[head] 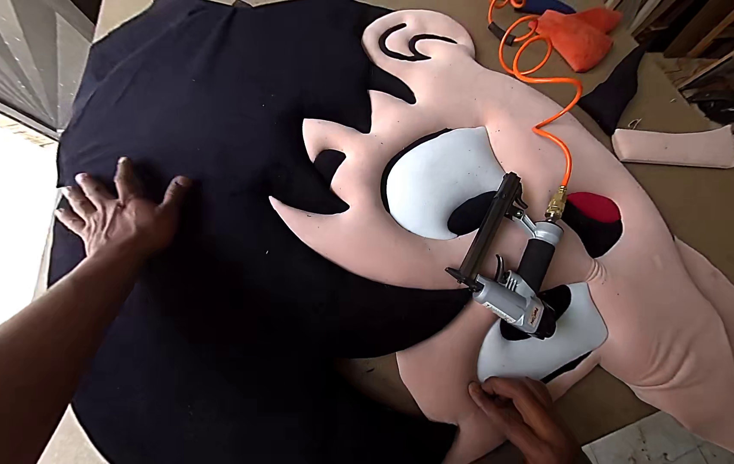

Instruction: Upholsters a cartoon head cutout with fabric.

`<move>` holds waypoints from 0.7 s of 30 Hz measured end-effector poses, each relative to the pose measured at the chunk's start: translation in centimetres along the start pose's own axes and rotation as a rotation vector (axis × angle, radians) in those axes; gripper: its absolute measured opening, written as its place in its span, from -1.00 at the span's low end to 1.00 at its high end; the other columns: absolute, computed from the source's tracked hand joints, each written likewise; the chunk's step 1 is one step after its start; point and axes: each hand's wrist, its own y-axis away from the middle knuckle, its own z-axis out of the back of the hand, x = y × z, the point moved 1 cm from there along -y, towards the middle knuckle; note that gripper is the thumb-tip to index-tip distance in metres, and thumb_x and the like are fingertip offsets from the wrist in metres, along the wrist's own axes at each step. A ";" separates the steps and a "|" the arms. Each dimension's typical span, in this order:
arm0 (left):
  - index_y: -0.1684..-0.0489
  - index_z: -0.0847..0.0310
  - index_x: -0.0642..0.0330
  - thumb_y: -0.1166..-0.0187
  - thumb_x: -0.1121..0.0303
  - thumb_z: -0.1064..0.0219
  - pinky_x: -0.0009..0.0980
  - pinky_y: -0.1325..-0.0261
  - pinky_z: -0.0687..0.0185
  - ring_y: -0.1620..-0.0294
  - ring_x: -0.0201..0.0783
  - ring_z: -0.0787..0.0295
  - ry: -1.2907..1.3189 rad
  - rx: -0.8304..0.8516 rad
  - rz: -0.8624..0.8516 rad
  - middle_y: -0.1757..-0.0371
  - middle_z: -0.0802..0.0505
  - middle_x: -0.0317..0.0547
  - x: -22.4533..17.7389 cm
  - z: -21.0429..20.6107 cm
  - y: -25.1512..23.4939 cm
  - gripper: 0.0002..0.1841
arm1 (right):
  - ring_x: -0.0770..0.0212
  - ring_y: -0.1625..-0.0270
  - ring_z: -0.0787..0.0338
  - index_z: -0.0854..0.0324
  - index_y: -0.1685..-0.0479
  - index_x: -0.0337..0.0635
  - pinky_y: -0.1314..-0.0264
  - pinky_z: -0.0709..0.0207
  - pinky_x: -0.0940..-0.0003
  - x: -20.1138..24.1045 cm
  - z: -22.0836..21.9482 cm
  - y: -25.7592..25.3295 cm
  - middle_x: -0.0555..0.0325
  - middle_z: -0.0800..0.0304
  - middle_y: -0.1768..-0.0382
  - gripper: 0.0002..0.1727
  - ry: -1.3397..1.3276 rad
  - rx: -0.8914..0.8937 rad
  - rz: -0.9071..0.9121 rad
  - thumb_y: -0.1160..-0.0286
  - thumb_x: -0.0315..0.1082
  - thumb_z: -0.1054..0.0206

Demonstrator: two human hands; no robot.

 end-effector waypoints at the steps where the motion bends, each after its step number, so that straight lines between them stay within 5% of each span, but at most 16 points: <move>1: -0.92 0.04 -0.05 -0.30 -0.74 0.26 0.64 -0.68 0.39 -0.86 0.58 0.29 -0.023 0.002 -0.135 -0.86 0.02 0.53 -0.9 -0.5 1.9 0.21 | 0.17 -0.22 -0.73 -0.81 -0.29 0.22 -0.36 -0.56 0.10 -0.2 2.1 -1.3 0.19 -0.85 -0.12 -0.16 -0.016 -0.017 0.018 -0.12 0.59 -0.40; 3: -0.92 -0.01 -0.13 -0.26 -0.76 0.26 0.54 -0.74 0.37 -0.89 0.47 0.28 -0.047 0.017 -0.384 -0.88 -0.01 0.40 -3.3 -1.3 6.0 0.20 | 0.17 -0.34 -0.73 -0.78 -0.29 0.24 -0.42 -0.60 0.09 -1.8 7.0 -4.8 0.21 -0.83 -0.23 -0.36 0.127 -0.128 0.025 -0.40 0.41 -0.34; 5: -0.90 -0.08 -0.15 -0.24 -0.76 0.22 0.48 -0.79 0.38 -0.91 0.40 0.27 -0.045 0.051 -0.592 -0.90 -0.02 0.33 -5.7 -2.0 10.7 0.20 | -0.02 -0.38 -0.68 -0.76 -0.34 0.03 -0.38 -0.58 -0.04 -4.4 11.0 -8.8 0.03 -0.76 -0.31 -0.44 0.364 -0.139 0.009 -0.51 0.16 -0.31; 9: -0.86 -0.22 -0.11 -0.21 -0.78 0.19 0.44 -0.82 0.39 -0.93 0.27 0.18 -0.016 0.077 -0.884 -0.90 -0.13 0.21 -9.7 -3.0 17.3 0.21 | -0.17 -0.80 -0.26 -0.56 -0.61 0.10 -0.68 -0.30 -0.21 -9.3 13.2 -14.4 0.11 -0.42 -0.72 -0.18 0.579 0.271 0.116 -0.12 -0.39 -0.53; 14: -0.85 -0.24 -0.10 -0.18 -0.78 0.16 0.38 -0.84 0.33 -0.92 0.23 0.09 -0.014 0.102 -0.969 -0.89 -0.15 0.23 -11.4 -3.5 20.4 0.22 | -0.15 -0.71 -0.42 -0.68 -0.45 0.07 -0.77 -0.19 -0.17 -11.2 12.0 -17.4 0.13 -0.69 -0.50 -0.56 0.606 0.377 0.430 -0.59 -0.24 -0.27; 16: -0.83 -0.28 -0.16 -0.22 -0.76 0.13 0.35 -0.85 0.29 -0.92 0.22 0.07 -0.003 0.094 -0.995 -0.88 -0.17 0.22 -11.7 -3.7 20.9 0.17 | -0.18 -0.59 -0.54 -0.76 -0.25 0.01 -0.70 -0.27 -0.19 -11.6 12.1 -18.4 0.11 -0.81 -0.30 -0.67 0.604 0.372 0.532 -0.62 -0.19 -0.27; 21: -0.76 -0.40 -0.19 -0.26 -0.73 0.07 0.28 -0.88 0.25 -0.91 0.15 0.01 0.030 0.097 -0.975 -0.86 -0.25 0.15 -11.8 -3.7 21.1 0.09 | -0.23 -0.45 -0.65 -0.74 -0.26 -0.04 -0.52 -0.45 -0.18 -10.6 15.5 -19.7 0.06 -0.84 -0.22 -0.61 0.620 0.309 0.579 -0.68 -0.07 -0.20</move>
